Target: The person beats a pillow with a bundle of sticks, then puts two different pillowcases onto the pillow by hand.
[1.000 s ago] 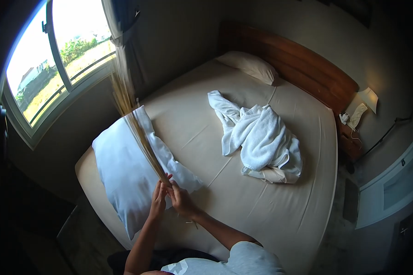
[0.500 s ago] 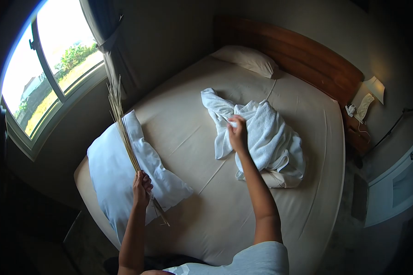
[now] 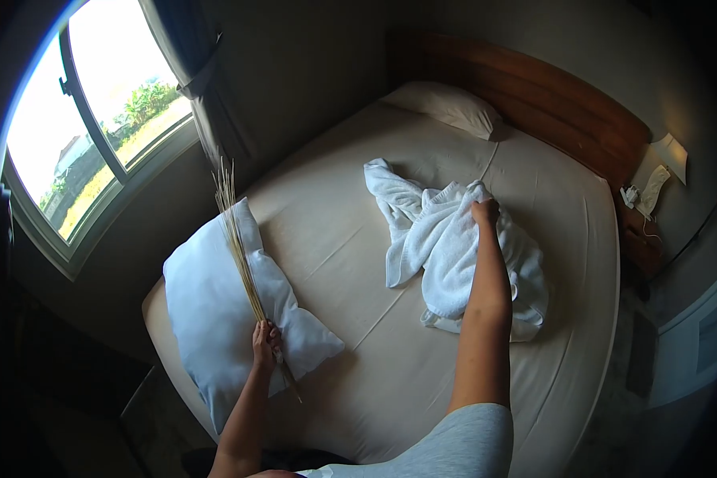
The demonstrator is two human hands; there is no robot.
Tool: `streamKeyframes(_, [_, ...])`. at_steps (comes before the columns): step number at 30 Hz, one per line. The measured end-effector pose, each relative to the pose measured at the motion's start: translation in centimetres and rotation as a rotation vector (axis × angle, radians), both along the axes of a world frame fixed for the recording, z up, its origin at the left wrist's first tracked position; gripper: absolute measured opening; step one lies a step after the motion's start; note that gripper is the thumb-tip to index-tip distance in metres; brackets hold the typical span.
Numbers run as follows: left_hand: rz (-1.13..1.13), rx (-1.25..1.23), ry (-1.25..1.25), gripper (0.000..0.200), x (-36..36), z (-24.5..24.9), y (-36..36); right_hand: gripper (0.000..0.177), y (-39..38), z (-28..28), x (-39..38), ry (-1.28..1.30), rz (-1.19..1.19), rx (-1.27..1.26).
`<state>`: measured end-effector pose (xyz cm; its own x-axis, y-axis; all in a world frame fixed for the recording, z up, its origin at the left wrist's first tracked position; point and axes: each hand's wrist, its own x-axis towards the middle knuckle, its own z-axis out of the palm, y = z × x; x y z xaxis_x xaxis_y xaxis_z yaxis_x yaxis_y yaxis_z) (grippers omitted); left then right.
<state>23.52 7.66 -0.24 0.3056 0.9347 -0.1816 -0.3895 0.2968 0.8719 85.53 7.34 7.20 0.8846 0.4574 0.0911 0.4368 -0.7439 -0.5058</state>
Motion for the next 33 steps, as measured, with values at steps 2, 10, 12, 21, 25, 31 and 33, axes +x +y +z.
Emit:
streamKeyframes(2, [-0.003, 0.006, -0.021, 0.018, 0.2, 0.4, -0.2, 0.051, -0.3, -0.3, -1.7, -0.148, 0.031, 0.196])
streamKeyframes(10, [-0.077, 0.050, -0.164, 0.014, -2.4, 9.2, 0.3, 0.032, -9.6, 5.6, -25.9, -0.540, 0.659, 0.517])
streamKeyframes(12, [-0.029, 0.207, -0.049, 0.012, -2.6, 12.4, 0.5, 0.027, -11.3, 6.1, -31.5, -0.391, 0.815, 0.573])
streamKeyframes(21, [0.052, 0.686, 0.382, 0.049, -2.1, 22.2, 1.3, 0.013, -11.1, 19.9, -44.0, -0.501, 1.250, 0.754])
streamKeyframes(25, [0.164, 0.881, 0.486, 0.036, -2.2, 25.0, 2.1, 0.008, -11.4, 27.1, -46.4, -0.638, 1.325, 0.901])
streamKeyframes(31, [0.065, 0.938, 0.513, 0.021, -4.3, 28.7, -0.2, 0.013, -9.7, 33.4, -47.4, -0.478, 1.139, 1.016])
streamKeyframes(33, [-0.014, 0.811, 0.461, 0.019, -5.0, 29.2, -0.4, 0.026, -8.4, 33.9, -47.6, -0.229, 1.201, 1.011])
